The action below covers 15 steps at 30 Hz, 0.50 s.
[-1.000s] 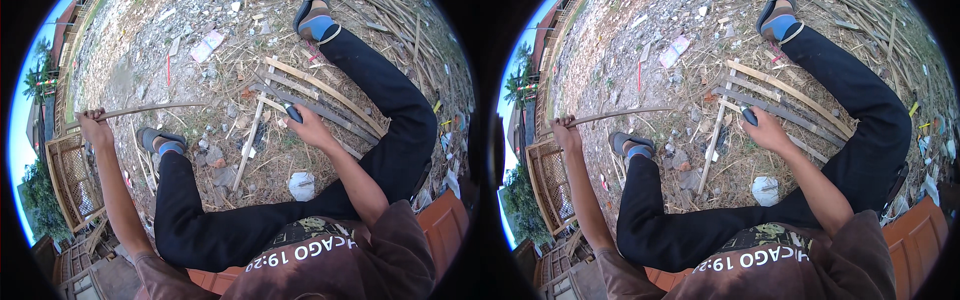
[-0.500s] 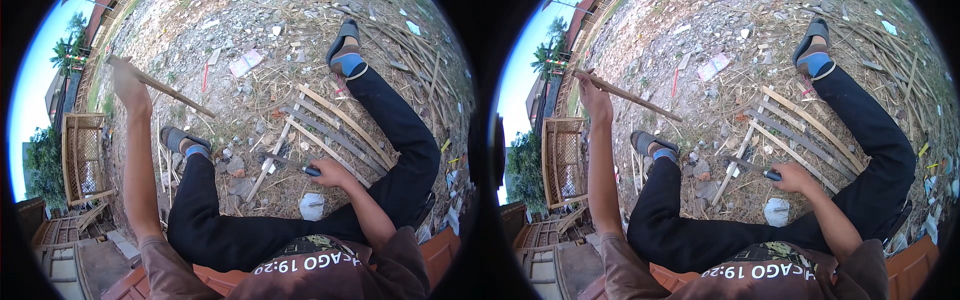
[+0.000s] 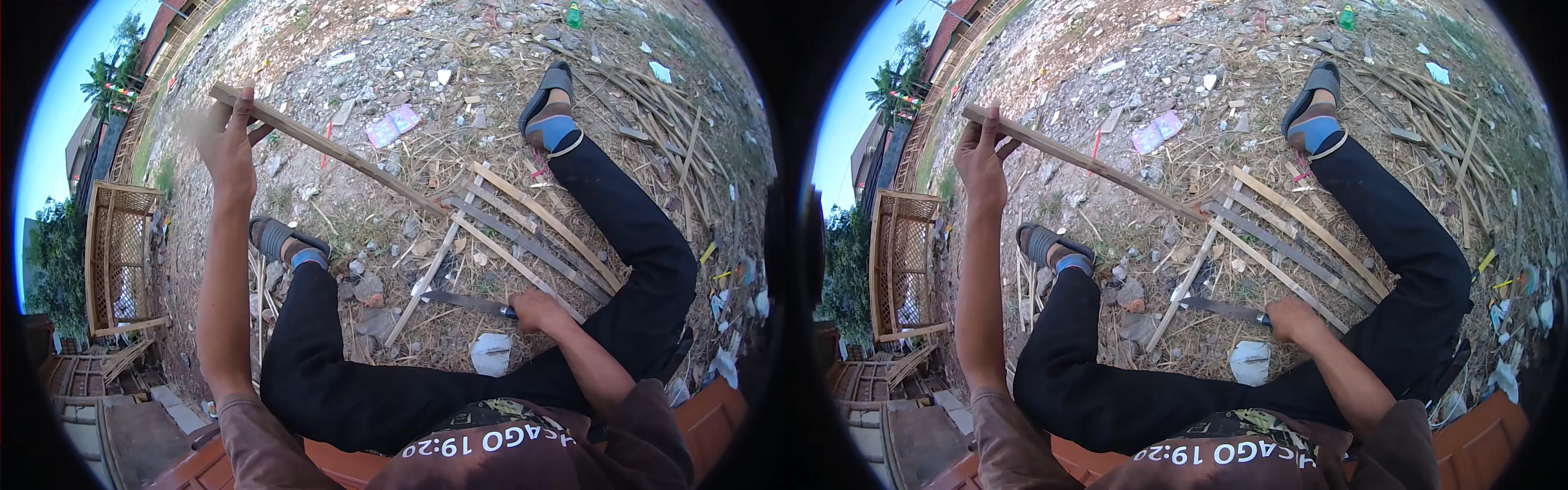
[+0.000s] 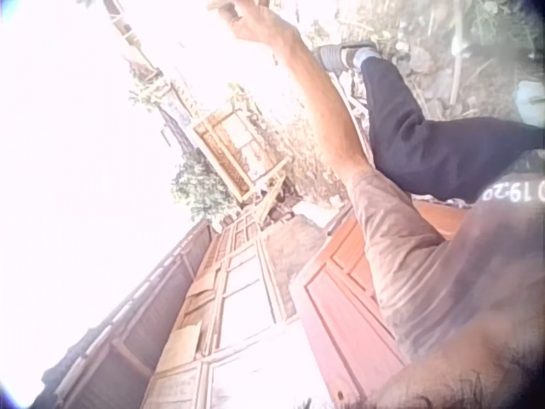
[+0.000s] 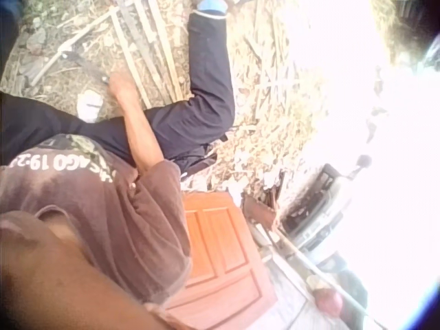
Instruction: The person uses a large knife to mark and cut thin wooden strips and then hammers nails into the wood to assemble a grid-like lattice frame on the ground.
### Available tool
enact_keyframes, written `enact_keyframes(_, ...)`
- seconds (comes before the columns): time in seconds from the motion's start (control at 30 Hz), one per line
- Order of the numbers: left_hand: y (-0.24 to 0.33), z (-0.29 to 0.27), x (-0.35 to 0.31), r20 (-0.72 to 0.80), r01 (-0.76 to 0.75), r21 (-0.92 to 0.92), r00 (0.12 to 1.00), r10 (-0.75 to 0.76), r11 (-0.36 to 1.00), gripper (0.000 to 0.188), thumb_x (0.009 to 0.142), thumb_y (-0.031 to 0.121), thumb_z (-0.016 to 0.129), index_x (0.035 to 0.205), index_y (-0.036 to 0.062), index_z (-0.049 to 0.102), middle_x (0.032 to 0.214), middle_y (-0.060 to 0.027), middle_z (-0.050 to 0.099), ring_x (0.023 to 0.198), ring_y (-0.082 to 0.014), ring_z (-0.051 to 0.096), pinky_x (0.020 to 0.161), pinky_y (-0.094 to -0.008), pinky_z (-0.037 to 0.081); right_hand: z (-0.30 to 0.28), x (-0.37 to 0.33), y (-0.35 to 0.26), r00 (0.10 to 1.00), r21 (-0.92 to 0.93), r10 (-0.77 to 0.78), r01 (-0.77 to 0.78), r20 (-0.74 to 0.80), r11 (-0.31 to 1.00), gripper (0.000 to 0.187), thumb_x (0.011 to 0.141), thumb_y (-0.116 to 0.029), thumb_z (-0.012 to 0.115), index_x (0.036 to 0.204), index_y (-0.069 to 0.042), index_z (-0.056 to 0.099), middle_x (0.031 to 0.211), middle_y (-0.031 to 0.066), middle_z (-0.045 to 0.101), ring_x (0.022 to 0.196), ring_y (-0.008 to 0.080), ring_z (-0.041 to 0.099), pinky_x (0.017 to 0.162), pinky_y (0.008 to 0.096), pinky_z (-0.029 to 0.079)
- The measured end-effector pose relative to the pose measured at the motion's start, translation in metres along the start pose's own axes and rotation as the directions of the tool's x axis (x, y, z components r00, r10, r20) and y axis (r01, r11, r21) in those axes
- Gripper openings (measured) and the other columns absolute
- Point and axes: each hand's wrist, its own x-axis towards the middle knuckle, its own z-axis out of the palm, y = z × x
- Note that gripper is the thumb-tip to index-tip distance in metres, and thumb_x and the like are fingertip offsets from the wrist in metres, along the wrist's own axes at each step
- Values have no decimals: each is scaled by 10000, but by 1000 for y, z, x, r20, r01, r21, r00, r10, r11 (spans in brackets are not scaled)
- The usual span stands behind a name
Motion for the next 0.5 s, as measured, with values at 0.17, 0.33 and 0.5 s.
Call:
enact_keyframes(0.17,-12,16,4,-21,8,-54,1000,-9,999,306,934,257,704,1113,16,645,942,-33,633,830,-126,659,688,-308,638,14,-1,12,1000,-83,0,-2,-22,997,247,780,-84,647,1020,-71,702,1036,149,711,1022,329,679,853,440,554)
enact_keyframes(0.33,-16,-3,29,-99,-76,-114,993,65,991,304,936,226,702,1133,4,632,982,-43,638,837,-142,658,720,-315,619,19,-10,24,997,-213,58,-68,-55,975,206,810,-99,635,993,-91,729,1015,114,729,991,289,703,801,421,571)
enact_keyframes(0.5,-23,-46,47,-196,-72,-280,980,16,957,284,948,180,679,1137,-22,615,1022,-86,632,922,-218,665,804,-374,621,15,-16,16,995,-350,100,-100,-19,932,192,848,-124,615,976,-121,758,980,77,747,941,259,724,745,393,574)
